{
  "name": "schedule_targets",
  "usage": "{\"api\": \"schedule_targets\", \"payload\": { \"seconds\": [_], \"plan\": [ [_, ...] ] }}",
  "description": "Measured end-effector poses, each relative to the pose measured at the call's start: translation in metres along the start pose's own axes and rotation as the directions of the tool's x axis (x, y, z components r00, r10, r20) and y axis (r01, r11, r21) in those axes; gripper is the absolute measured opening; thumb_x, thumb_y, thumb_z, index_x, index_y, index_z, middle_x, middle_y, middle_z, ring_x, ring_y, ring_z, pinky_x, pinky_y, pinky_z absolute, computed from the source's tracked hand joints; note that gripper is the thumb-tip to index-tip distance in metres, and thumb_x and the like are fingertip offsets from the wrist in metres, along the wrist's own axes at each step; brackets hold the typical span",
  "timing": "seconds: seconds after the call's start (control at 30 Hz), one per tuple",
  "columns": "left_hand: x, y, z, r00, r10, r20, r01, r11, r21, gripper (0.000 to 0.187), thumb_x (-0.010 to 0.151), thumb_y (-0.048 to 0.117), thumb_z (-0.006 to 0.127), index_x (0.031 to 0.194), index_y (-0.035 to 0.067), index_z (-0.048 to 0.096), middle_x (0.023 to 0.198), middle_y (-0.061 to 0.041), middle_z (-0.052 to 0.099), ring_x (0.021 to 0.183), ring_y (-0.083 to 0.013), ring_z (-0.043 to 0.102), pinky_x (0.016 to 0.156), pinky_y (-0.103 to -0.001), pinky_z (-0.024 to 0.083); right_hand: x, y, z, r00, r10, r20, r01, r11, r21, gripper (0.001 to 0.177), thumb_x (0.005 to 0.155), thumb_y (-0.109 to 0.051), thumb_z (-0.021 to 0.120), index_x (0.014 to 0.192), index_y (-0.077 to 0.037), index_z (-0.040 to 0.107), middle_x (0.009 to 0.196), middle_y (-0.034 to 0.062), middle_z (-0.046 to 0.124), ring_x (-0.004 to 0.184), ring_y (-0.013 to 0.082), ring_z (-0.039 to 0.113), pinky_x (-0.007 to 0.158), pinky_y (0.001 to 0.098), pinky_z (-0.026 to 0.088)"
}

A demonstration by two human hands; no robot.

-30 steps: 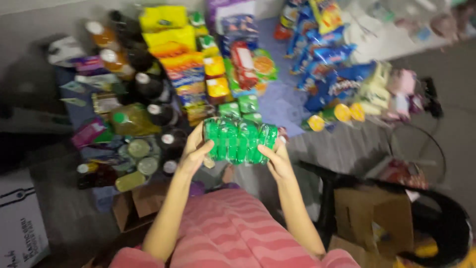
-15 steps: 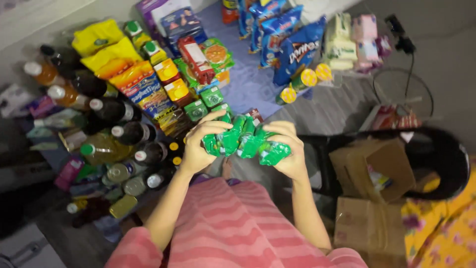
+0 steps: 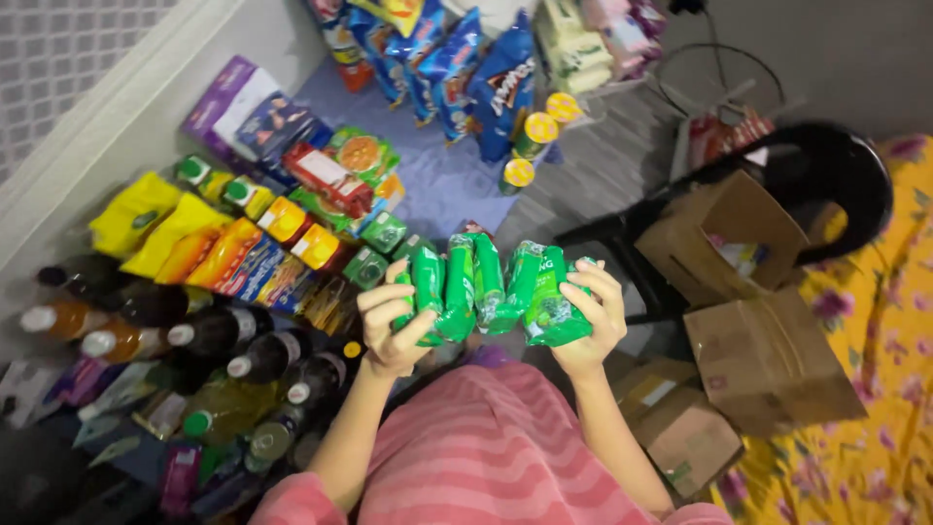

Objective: The person picks up various packaged items from a table, including pink sachets, white boxes, and green-wrapped bundles, and places them into a cardboard box. The person also handles a multi-pack of green-wrapped items, separating them and adjusting the bundle.

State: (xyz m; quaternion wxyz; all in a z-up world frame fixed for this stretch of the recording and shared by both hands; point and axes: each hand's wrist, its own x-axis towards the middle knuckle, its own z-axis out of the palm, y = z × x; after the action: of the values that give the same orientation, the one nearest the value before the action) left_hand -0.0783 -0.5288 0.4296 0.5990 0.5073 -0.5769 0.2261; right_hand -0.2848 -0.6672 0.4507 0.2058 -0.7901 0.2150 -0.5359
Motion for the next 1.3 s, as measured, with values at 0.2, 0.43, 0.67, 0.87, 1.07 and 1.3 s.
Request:
{"api": "schedule_targets", "payload": {
  "seconds": [0.2,0.43,0.67,0.87,1.07,1.3],
  "plan": [
    [0.014,0.008,0.034,0.990,-0.105,-0.090,0.088,0.981,-0.171,0.057,0.072,-0.008,0.087,0.113,0.009,0.051,0.110,-0.009,0.050,0.101,-0.0307,0.058,0.097,-0.060,0.061,-0.001,0.004,-0.023,0.994,0.007,-0.111,-0.016,0.997,-0.082,0.042,0.076,-0.002,0.086,0.111,-0.003,0.062,0.114,0.0166,0.068,0.118,0.0352,0.068,0.115,0.0526,0.050],
    [0.030,0.024,0.103,0.882,-0.471,-0.010,0.416,0.788,-0.453,0.065,0.075,0.001,0.082,0.127,0.001,0.044,0.123,-0.010,0.060,0.112,-0.0237,0.060,0.105,-0.036,0.051,0.016,0.043,-0.066,0.968,0.232,-0.090,-0.212,0.959,0.190,0.055,0.079,-0.009,0.088,0.123,-0.001,0.056,0.124,0.0143,0.068,0.122,0.0303,0.068,0.117,0.0461,0.049],
    [0.036,0.038,0.203,0.536,-0.706,0.463,0.791,0.228,-0.567,0.074,0.089,-0.004,0.077,0.154,-0.003,0.042,0.133,-0.009,0.062,0.120,-0.0135,0.061,0.107,-0.029,0.049,0.039,0.106,-0.134,0.796,0.596,0.109,-0.592,0.727,0.347,0.062,0.085,-0.015,0.082,0.139,0.001,0.054,0.123,0.0060,0.067,0.113,0.0139,0.065,0.103,0.0309,0.052],
    [0.036,0.054,0.283,0.336,-0.796,0.504,0.922,0.169,-0.349,0.060,0.099,0.010,0.069,0.153,-0.004,0.049,0.115,-0.006,0.068,0.100,-0.0091,0.060,0.089,-0.024,0.049,0.047,0.166,-0.184,0.601,0.739,0.305,-0.756,0.401,0.518,0.043,0.099,-0.010,0.069,0.138,0.003,0.055,0.122,0.0060,0.067,0.112,0.0120,0.063,0.101,0.0289,0.049],
    [0.021,0.069,0.338,0.224,-0.804,0.551,0.949,0.051,-0.311,0.048,0.103,0.020,0.063,0.144,-0.005,0.056,0.127,-0.004,0.067,0.112,-0.0076,0.061,0.098,-0.023,0.049,0.036,0.204,-0.235,0.482,0.774,0.411,-0.751,0.124,0.648,0.045,0.109,-0.022,0.055,0.145,0.005,0.053,0.131,0.0067,0.066,0.119,0.0133,0.060,0.105,0.0313,0.047],
    [0.025,0.087,0.378,0.233,-0.727,0.646,0.956,0.051,-0.287,0.046,0.104,0.019,0.064,0.144,-0.004,0.056,0.124,-0.004,0.068,0.112,-0.0085,0.062,0.099,-0.024,0.049,0.018,0.223,-0.266,0.476,0.787,0.392,-0.609,-0.027,0.793,0.055,0.106,-0.021,0.051,0.155,0.001,0.037,0.147,0.0084,0.056,0.134,0.0171,0.056,0.114,0.0338,0.045]
  ]
}}
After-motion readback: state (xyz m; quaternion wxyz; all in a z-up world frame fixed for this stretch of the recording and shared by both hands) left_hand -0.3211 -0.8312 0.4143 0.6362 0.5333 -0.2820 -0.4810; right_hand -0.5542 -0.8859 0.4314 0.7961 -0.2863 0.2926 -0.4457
